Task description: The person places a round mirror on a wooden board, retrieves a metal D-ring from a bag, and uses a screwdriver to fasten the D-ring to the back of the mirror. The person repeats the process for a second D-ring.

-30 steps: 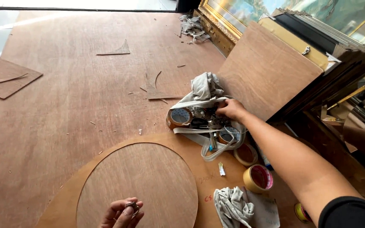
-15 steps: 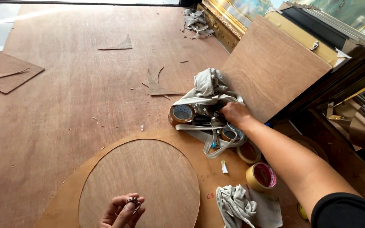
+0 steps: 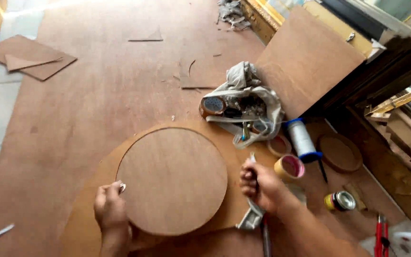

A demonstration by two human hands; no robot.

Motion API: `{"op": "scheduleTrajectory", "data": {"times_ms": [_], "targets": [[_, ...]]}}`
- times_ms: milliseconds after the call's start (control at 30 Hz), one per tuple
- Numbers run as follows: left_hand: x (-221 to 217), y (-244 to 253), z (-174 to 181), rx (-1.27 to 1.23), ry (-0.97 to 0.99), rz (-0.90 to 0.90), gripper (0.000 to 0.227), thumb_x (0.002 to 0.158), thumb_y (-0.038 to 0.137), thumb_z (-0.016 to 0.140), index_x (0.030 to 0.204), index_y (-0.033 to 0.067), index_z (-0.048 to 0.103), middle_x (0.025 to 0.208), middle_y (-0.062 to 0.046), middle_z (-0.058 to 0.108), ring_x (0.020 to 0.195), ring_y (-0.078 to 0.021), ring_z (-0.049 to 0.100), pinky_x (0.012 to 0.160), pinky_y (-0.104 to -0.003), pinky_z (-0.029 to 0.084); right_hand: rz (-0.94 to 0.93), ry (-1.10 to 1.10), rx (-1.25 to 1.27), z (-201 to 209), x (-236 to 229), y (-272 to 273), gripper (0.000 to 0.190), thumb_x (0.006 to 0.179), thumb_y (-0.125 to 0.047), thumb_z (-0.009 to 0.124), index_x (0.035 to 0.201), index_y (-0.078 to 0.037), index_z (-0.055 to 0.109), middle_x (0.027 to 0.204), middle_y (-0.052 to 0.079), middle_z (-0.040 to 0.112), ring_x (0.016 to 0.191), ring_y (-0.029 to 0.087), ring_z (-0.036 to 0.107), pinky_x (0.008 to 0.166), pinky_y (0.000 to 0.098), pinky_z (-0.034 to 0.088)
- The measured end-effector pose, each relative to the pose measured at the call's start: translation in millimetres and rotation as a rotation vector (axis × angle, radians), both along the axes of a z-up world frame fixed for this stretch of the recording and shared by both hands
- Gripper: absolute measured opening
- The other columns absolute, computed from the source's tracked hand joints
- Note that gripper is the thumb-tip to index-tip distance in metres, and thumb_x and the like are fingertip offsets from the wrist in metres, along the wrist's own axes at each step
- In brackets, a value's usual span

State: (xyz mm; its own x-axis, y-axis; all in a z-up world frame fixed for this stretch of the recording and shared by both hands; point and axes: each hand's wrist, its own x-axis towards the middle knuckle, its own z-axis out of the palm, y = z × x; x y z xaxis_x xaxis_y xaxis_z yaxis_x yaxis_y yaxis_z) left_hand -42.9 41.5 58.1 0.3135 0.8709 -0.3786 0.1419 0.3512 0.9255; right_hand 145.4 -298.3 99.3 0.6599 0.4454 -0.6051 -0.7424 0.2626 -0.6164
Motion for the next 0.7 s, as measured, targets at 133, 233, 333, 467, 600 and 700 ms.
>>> {"op": "scheduleTrajectory", "data": {"times_ms": [133,233,333,467,600,700], "targets": [[-2.0,-2.1,-15.5,0.013,0.061,0.027,0.016,0.098,0.028,0.072,0.098,0.0116,0.072,0.097,0.002,0.074,0.094,-0.0126,0.063,0.084,-0.03,0.049,0.057,0.101,-0.095,0.8,-84.2,34.5,0.03,0.095,0.004,0.047,0.12,-0.01,0.057,0.078,0.0,0.039,0.057,0.008,0.025,0.047,0.0231,0.017],[-0.4,-6.9,-9.9,0.194,0.094,-0.021,0.02,0.097,0.025,0.069,0.101,0.0071,0.078,0.108,-0.004,0.083,0.103,-0.0204,0.074,0.09,-0.036,0.054,0.351,-0.327,-0.44,-5.7,-109.5,70.6,0.036,0.096,-0.015,0.042,0.104,-0.003,0.075,0.067,0.001,0.039,0.053,0.014,0.03,0.049,0.031,0.022],[5.8,-17.0,-0.1,0.371,0.173,-0.143,0.029,0.097,0.036,0.064,0.092,0.0094,0.076,0.129,-0.01,0.072,0.122,-0.0294,0.069,0.108,-0.043,0.05,0.716,-1.144,-1.081,8.3,-124.1,94.8,0.036,0.095,-0.03,0.048,0.108,-0.03,0.081,0.101,0.006,0.086,0.099,0.036,0.077,0.087,0.0525,0.054],[7.3,-26.9,19.8,0.348,0.121,-0.232,0.027,0.1,0.034,0.064,0.088,0.0115,0.073,0.125,-0.007,0.071,0.118,-0.0246,0.068,0.107,-0.041,0.051,0.797,-1.417,-1.239,-14.5,-122.9,100.2,0.036,0.106,-0.033,0.046,0.136,-0.037,0.066,0.088,0.01,0.08,0.08,0.044,0.076,0.068,0.0619,0.054],[3.6,-30.1,51.1,0.163,0.187,-0.257,0.029,0.102,0.038,0.057,0.094,0.0138,0.071,0.127,-0.002,0.069,0.124,-0.0244,0.055,0.104,-0.041,0.049,0.904,-1.493,-1.331,-18.4,-119.5,93.7,0.035,0.107,-0.033,0.048,0.133,-0.042,0.071,0.093,0.004,0.081,0.082,0.039,0.078,0.064,0.0602,0.056],[4.3,-29.4,61.9,0.128,0.151,-0.216,0.028,0.101,0.035,0.058,0.092,0.0125,0.072,0.126,-0.004,0.072,0.122,-0.0231,0.063,0.106,-0.04,0.051,0.695,-1.534,-1.279,-21.1,-116.6,91.3,0.049,0.1,-0.019,0.052,0.146,-0.034,0.053,0.063,0.002,0.066,0.051,0.033,0.063,0.048,0.0519,0.048]]}}
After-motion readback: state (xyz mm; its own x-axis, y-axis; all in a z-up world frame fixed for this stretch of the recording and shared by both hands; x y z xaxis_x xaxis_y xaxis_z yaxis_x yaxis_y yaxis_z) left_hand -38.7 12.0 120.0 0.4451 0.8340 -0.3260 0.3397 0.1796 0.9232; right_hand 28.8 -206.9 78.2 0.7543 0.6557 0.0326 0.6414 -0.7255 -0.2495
